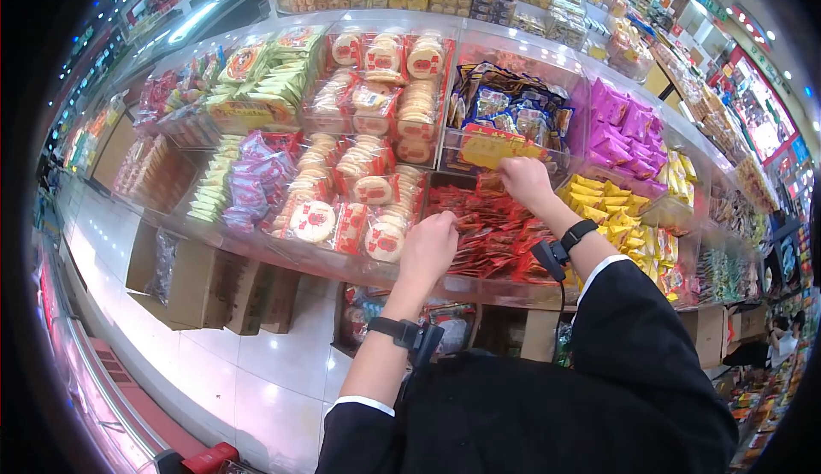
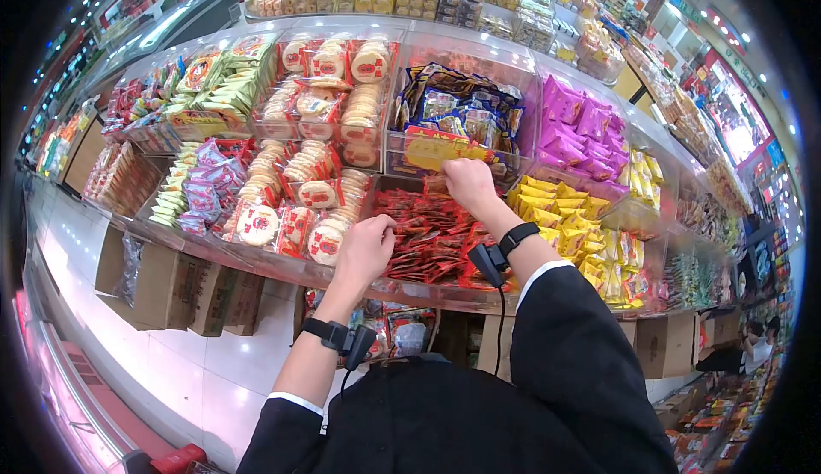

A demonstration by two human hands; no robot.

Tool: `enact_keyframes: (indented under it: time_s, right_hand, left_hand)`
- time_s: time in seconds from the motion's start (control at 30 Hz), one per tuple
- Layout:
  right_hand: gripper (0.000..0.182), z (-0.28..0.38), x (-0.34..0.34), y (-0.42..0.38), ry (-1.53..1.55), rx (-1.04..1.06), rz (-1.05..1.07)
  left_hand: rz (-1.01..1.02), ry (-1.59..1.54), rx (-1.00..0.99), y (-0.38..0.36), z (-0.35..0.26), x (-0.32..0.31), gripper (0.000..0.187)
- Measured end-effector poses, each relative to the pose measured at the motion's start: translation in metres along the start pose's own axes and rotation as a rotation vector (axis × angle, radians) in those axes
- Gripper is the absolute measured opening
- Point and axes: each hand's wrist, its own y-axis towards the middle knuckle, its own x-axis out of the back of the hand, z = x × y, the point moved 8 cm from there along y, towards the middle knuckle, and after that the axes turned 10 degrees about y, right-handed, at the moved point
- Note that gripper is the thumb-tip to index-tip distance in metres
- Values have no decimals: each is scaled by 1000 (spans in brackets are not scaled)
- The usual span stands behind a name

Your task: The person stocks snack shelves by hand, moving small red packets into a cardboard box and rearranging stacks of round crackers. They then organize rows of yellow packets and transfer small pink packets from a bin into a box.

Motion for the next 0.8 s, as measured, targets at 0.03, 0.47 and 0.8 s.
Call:
enact_keyframes:
  time_s: [0.03,0.47,0.8]
  right_hand:
    - [11,1,-1,1,-17,19,-8]
    - [9,-15,-41,-4,-106,26,265]
    - [9,-8,-30,0,-270,56,325]
  left_hand:
    - [-2,-1,1,0,-1,0,13]
    - [-33,-16,27,3,0,3,11]
    - [-23,-24,46,3,2,2,12]
